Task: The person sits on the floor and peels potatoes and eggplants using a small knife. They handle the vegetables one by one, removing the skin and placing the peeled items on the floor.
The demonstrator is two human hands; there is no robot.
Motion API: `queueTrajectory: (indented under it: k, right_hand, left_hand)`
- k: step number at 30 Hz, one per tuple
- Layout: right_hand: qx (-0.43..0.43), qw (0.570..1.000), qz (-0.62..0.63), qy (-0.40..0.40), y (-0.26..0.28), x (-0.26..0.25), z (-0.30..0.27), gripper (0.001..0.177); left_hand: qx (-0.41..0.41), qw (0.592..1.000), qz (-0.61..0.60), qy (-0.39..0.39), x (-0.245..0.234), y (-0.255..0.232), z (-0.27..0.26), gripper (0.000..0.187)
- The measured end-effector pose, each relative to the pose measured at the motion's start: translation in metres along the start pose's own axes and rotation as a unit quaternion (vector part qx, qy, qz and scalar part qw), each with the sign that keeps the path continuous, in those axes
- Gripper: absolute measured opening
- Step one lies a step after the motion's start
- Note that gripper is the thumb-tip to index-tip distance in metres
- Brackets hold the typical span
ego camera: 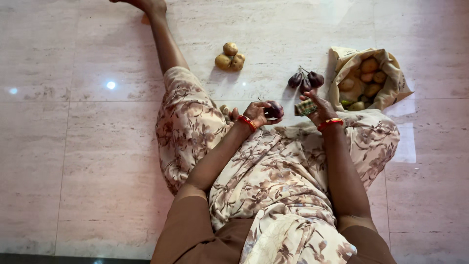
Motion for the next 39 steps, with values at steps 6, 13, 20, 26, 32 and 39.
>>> queueTrajectory:
  k: [6,13,20,26,32,39]
  right_hand:
    - [-0.152,0.985,-0.084,-0.006,-0.066,0.051,-0.040,0.040]
    - [-0.517,0.812,-0.245,-0.112,-0.051,0.120,-0.065,0.019]
    - [-0.582,0.641,-0.492,-0.090,-0.068,0.171,-0.099,0.018]
    - [-0.451,0.785,-0.380,-0.191,-0.061,0.122,-0.042,0.026]
    - [-0.301,0.937,-0.145,-0.101,-0.065,0.059,0.021,0.021]
    - [-0.493,0.820,-0.233,-0.173,-0.053,0.097,-0.041,0.016]
  left_hand:
    - [0.138,0.977,0.152,0.064,-0.019,0.027,-0.044,0.040]
    - [0.156,0.982,0.088,0.066,-0.022,0.003,-0.017,0.047]
    - [0.209,0.971,0.093,0.065,-0.043,0.015,0.002,0.048]
    - [0.153,0.980,0.021,0.126,-0.015,0.008,-0.020,0.045]
    - [0.186,0.967,0.100,0.145,-0.008,0.000,-0.023,0.055]
    - [0.181,0.968,0.127,0.123,-0.010,-0.009,-0.022,0.060]
Point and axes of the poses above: each hand's wrist, its own z-axis towards the middle knuckle, its own x-axis out of the palm, y = z × x, the point moved 3 cm from there along z, towards the middle knuckle, and after that the axes turned 15 degrees about x, right-handed, at the moved point
